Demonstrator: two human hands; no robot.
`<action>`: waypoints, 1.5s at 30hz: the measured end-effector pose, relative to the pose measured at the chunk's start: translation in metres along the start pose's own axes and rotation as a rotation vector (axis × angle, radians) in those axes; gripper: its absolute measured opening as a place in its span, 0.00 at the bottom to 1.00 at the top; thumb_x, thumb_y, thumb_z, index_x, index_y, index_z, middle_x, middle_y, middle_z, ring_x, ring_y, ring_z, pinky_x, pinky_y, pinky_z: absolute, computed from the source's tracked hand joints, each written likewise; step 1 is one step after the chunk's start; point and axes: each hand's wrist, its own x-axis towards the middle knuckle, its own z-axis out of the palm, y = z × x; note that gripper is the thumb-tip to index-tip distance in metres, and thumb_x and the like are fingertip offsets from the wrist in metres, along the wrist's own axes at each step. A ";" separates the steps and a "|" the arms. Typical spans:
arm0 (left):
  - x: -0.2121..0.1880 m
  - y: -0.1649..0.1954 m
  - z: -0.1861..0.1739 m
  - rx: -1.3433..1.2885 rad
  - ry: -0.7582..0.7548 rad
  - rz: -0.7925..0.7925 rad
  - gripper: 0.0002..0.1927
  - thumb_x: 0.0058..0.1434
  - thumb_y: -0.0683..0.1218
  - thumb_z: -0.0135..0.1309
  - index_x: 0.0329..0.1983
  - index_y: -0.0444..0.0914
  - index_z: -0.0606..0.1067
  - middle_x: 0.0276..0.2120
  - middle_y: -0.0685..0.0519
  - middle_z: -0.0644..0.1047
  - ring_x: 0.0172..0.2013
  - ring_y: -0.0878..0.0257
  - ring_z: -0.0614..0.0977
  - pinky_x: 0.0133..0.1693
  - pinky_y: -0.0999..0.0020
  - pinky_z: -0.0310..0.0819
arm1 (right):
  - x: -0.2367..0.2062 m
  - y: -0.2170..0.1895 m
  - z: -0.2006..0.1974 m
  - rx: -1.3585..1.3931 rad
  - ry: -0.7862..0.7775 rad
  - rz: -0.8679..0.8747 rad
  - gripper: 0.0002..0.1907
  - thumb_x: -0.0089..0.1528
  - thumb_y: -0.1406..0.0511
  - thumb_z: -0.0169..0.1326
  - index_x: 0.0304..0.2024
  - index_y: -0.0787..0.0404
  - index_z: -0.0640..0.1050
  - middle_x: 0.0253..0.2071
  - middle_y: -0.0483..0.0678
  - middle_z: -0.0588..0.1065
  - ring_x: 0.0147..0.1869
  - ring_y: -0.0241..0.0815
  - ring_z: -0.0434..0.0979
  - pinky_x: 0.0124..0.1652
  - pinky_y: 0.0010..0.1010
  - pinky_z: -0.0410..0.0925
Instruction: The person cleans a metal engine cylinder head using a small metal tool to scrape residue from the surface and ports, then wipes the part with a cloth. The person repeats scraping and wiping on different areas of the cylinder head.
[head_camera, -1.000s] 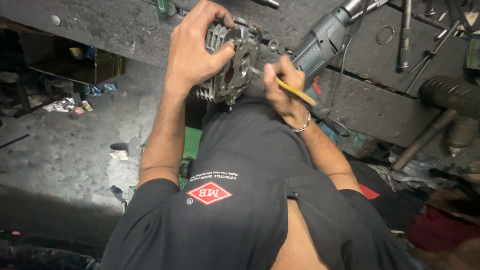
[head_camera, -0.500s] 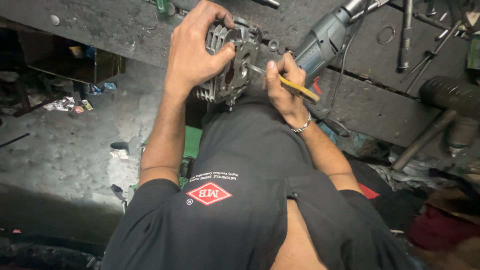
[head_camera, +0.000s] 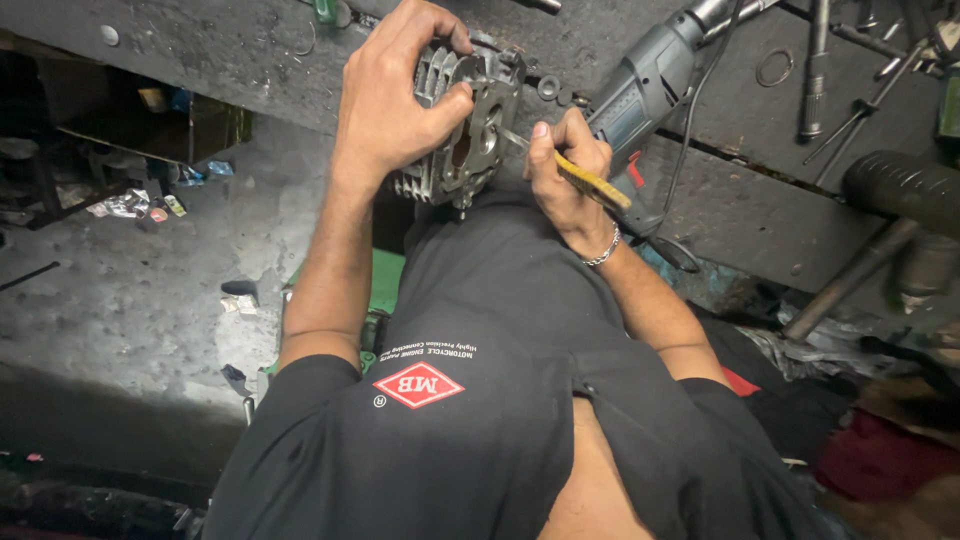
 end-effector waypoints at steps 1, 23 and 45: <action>0.000 0.000 0.000 0.001 0.000 0.002 0.16 0.58 0.45 0.61 0.47 0.36 0.73 0.45 0.50 0.77 0.50 0.50 0.81 0.52 0.58 0.75 | 0.001 -0.001 0.000 -0.011 -0.004 0.001 0.19 0.74 0.62 0.50 0.30 0.61 0.64 0.20 0.44 0.71 0.23 0.34 0.74 0.27 0.28 0.67; 0.002 0.003 0.007 0.023 -0.003 0.025 0.15 0.58 0.45 0.62 0.46 0.37 0.73 0.45 0.50 0.77 0.50 0.50 0.80 0.52 0.58 0.75 | 0.008 -0.039 -0.002 -0.328 -0.100 -0.181 0.14 0.70 0.67 0.55 0.33 0.65 0.67 0.22 0.57 0.68 0.26 0.59 0.73 0.28 0.44 0.63; -0.005 -0.029 -0.003 -0.133 -0.004 -0.007 0.16 0.57 0.40 0.61 0.48 0.35 0.73 0.48 0.48 0.81 0.54 0.50 0.83 0.57 0.59 0.76 | -0.003 0.023 0.000 0.263 -0.075 0.101 0.20 0.75 0.56 0.50 0.34 0.61 0.62 0.25 0.47 0.72 0.29 0.34 0.76 0.31 0.26 0.70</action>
